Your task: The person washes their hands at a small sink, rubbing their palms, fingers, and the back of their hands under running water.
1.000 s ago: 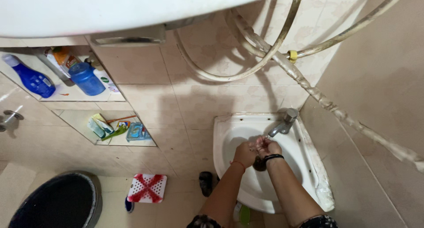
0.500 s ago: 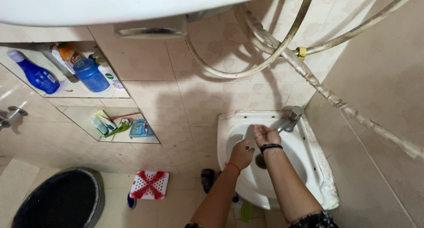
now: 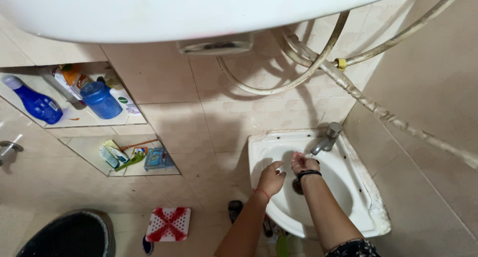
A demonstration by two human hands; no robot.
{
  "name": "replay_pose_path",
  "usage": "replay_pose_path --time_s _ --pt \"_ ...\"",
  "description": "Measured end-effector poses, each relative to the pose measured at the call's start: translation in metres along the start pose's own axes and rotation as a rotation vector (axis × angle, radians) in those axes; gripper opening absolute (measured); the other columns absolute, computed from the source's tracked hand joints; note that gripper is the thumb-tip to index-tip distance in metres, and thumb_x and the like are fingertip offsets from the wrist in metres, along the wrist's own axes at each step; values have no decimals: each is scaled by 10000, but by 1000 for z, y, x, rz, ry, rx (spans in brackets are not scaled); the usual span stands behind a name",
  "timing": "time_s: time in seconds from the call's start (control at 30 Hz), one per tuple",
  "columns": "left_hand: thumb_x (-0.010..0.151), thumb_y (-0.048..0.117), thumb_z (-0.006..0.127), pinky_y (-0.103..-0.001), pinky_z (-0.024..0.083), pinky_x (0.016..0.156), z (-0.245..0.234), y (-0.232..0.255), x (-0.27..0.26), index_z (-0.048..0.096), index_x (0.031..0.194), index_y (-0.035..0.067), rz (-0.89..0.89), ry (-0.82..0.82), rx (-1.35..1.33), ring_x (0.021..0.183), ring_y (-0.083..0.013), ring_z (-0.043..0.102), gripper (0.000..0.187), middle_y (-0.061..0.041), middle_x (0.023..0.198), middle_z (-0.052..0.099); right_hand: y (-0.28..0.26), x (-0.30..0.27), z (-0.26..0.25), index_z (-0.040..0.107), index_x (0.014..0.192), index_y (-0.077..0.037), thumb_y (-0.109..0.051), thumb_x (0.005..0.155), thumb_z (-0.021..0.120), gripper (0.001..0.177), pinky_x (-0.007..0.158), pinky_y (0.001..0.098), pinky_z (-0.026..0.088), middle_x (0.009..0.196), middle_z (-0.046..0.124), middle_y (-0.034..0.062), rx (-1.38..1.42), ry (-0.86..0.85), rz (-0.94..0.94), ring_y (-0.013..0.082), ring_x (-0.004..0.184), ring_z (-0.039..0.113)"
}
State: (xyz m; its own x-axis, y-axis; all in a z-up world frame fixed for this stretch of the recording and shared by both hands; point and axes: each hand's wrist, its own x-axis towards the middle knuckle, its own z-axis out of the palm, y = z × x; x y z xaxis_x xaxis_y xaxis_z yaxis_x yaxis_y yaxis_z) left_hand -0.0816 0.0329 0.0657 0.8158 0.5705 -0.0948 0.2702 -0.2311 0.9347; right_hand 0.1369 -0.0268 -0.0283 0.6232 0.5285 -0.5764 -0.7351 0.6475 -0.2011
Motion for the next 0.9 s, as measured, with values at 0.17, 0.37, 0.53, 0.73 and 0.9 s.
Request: replay_pose_path --time_s 0.17,0.37,0.53,0.73,0.9 --pt "883 137 678 -373 526 967 -15 -24 20 604 1383 77 51 49 96 1093 -277 685 509 -177 1261 688 26 -23 41 483 1249 159 -36 1073 298 321 956 438 591 1184 624 334 -139 -160 26 437 1103 671" --pt "899 122 644 -359 528 964 -26 -55 43 521 1452 59 -26 86 30 1064 -242 687 570 -166 1230 690 20 -34 26 487 1187 75 -80 1068 347 240 923 494 618 1123 545 241 -112 106 -101 383 950 631" --pt "906 125 615 -338 519 957 -43 -52 36 508 1475 79 -127 85 -50 1070 -233 678 582 -144 1189 714 0 -19 -2 493 879 -69 -116 1015 363 194 556 316 439 732 531 67 8 163 -127 199 613 531" --pt "916 110 574 -331 501 983 -49 -44 29 510 1479 82 -151 72 -98 1120 -224 664 568 -158 1276 694 -4 -17 5 444 801 -94 -157 990 360 216 458 307 340 626 442 21 -39 25 -28 159 506 375" --pt "922 81 575 -313 496 1015 -29 -54 44 542 1429 48 -27 51 -135 1158 -238 680 509 -144 1398 630 6 -57 16 623 1015 -11 -138 1095 408 263 362 192 351 692 558 -12 -595 -375 139 53 486 427"
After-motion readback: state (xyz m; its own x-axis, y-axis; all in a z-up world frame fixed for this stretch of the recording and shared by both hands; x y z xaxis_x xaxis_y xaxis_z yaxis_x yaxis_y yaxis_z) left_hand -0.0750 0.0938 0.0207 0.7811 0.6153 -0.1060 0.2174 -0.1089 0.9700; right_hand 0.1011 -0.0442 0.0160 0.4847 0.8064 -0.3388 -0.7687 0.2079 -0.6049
